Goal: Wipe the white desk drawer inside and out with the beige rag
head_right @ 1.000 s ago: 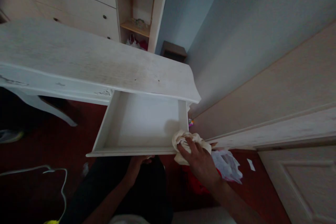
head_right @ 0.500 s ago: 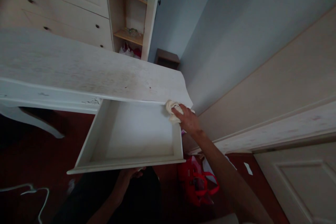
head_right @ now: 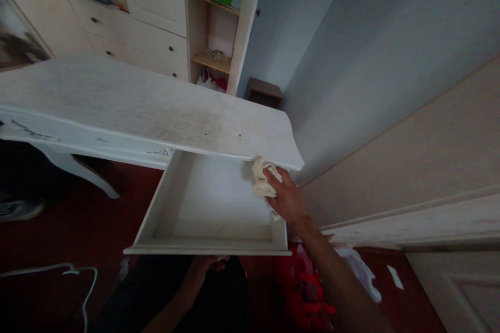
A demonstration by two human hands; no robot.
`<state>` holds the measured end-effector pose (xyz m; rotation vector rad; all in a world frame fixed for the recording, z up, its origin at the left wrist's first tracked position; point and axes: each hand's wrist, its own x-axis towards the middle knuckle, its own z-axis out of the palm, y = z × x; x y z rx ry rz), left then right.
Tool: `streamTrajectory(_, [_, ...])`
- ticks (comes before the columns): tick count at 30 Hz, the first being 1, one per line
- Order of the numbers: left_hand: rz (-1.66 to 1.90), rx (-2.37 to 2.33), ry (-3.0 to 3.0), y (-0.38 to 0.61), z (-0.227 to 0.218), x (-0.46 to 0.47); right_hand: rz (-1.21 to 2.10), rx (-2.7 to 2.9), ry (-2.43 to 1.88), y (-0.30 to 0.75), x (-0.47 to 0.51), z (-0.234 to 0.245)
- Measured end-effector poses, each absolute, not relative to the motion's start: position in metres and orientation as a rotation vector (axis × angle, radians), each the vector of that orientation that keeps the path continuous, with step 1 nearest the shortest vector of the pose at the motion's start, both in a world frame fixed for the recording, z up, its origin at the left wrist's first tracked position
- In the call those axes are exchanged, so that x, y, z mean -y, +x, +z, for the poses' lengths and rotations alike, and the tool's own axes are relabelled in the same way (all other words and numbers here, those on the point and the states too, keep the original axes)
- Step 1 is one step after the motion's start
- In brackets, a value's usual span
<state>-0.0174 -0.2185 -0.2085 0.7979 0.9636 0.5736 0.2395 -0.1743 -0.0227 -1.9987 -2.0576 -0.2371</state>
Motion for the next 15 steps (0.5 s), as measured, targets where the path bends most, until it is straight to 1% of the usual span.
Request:
streamTrajectory(4, [0.605, -0.921, 0.811, -0.017, -0.210, 0.223, -0.368, 1.847, -1.898, 0.214, 0.147, -0.005])
streamTrajectory(8, [0.630, -0.924, 0.809, -0.018, -0.211, 0.226, -0.356, 1.722, -1.841, 0.191, 0.104, 0.018])
streamTrajectory(11, [0.627, -0.940, 0.798, -0.017, -0.206, 0.224, -0.243, 1.945, -1.818, 0.156, 0.088, 0.020])
streamTrajectory(13, [0.612, -0.949, 0.794, -0.017, -0.199, 0.223, -0.131, 2.211, -1.808, 0.128, 0.089, 0.008])
streamTrajectory(15, [0.601, -0.949, 0.789, -0.018, -0.192, 0.222, 0.008, 2.395, -1.841, 0.108, 0.094, -0.015])
